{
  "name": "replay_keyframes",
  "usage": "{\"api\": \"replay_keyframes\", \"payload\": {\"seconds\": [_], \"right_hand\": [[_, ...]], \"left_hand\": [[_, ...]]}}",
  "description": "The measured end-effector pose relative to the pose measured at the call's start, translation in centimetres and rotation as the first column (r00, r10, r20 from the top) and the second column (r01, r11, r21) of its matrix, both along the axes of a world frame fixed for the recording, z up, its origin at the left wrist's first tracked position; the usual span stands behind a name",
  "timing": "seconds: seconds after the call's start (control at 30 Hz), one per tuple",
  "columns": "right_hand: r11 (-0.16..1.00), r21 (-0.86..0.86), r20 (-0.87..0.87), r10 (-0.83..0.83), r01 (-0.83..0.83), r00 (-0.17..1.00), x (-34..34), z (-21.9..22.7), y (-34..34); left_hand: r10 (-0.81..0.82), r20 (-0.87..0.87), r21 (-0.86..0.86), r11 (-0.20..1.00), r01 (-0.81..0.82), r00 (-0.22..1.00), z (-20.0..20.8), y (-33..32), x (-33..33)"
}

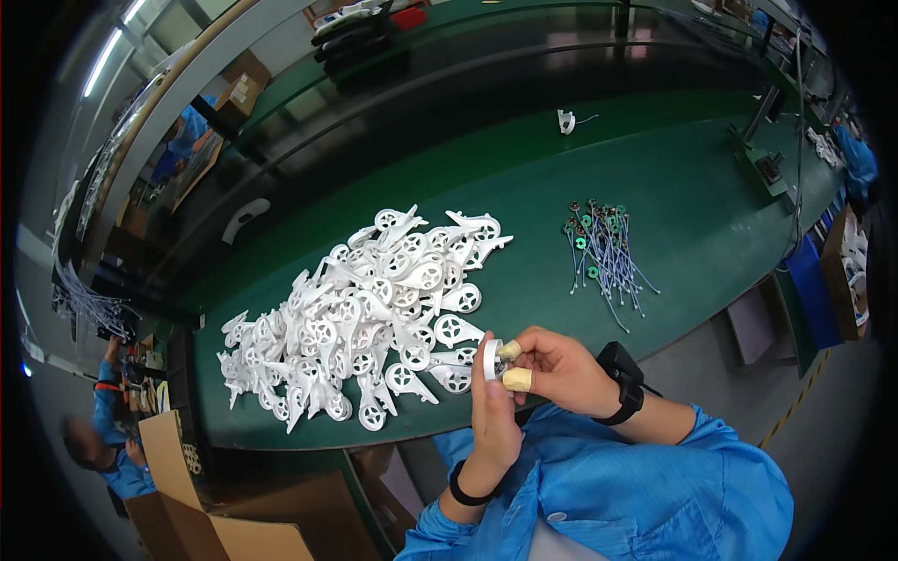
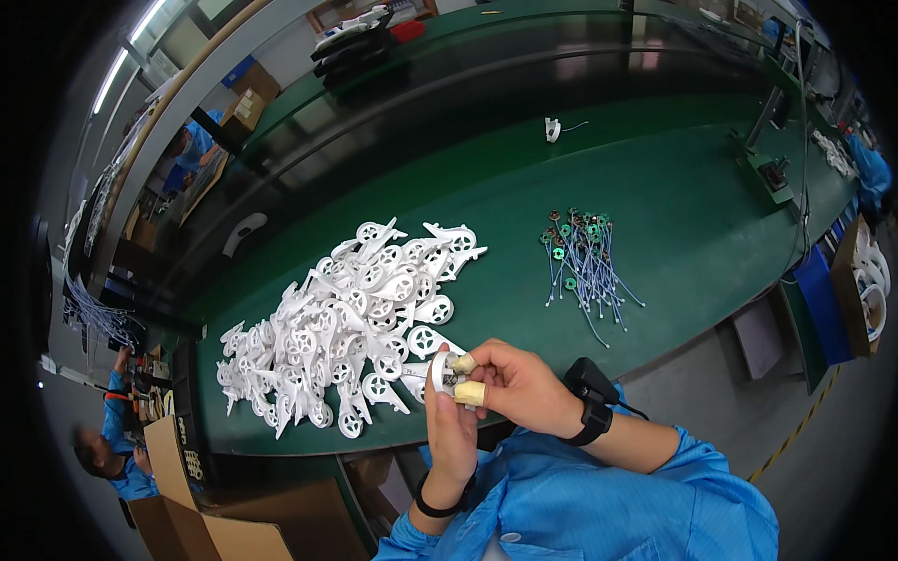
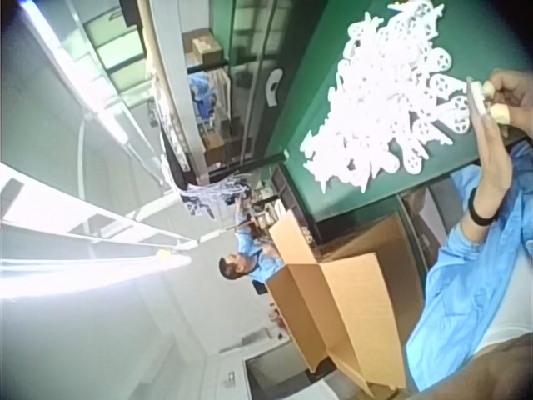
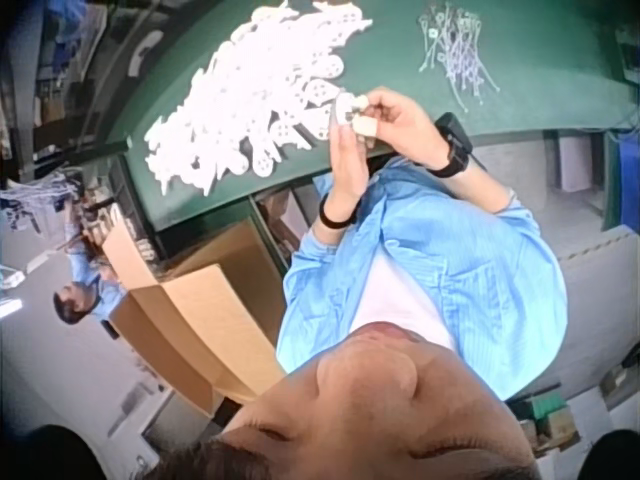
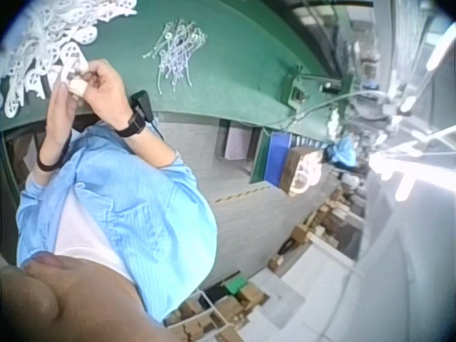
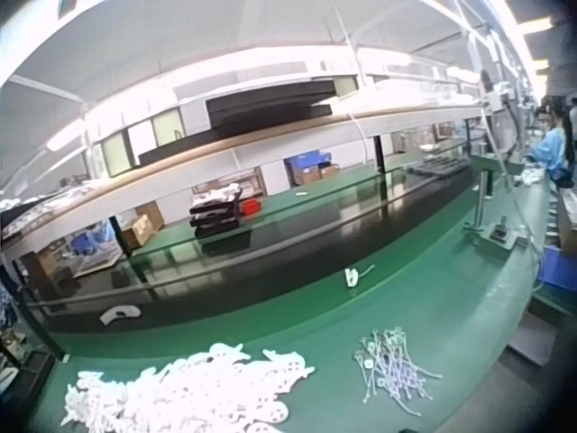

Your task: Assembling plastic white housings with electronic components and wires at a factory workbench.

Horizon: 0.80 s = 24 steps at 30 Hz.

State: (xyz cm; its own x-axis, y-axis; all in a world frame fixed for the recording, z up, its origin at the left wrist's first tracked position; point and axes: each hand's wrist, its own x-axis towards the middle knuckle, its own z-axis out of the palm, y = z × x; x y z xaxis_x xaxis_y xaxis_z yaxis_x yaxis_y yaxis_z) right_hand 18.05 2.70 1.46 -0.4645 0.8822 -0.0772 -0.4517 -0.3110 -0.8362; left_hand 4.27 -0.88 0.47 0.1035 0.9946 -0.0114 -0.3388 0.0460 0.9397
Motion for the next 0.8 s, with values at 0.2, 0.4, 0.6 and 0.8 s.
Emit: {"api": "replay_keyframes", "payload": {"seconds": [0.2,0.4,0.6,0.8], "right_hand": [[0.998,0.065,0.132,-0.01,0.002,0.991,0.1,0.4,0.2],[0.993,0.122,0.199,-0.028,0.004,0.98,0.4,0.3,0.5],[1.0,0.001,0.07,0.031,-0.032,0.997,0.9,-0.3,0.7],[0.996,-0.016,0.045,0.087,-0.086,0.995,1.3,-0.5,1.3]], "left_hand": [[0.02,0.244,-0.086,0.996,0.001,0.97,0.6,0.3,0.3],[-0.014,0.147,-0.044,0.999,0.021,0.989,0.3,0.0,0.3],[-0.056,0.137,-0.012,0.998,0.058,0.989,0.2,0.2,0.2],[-0.109,0.218,-0.012,0.993,0.115,0.97,-0.2,0.4,-0.1]]}}
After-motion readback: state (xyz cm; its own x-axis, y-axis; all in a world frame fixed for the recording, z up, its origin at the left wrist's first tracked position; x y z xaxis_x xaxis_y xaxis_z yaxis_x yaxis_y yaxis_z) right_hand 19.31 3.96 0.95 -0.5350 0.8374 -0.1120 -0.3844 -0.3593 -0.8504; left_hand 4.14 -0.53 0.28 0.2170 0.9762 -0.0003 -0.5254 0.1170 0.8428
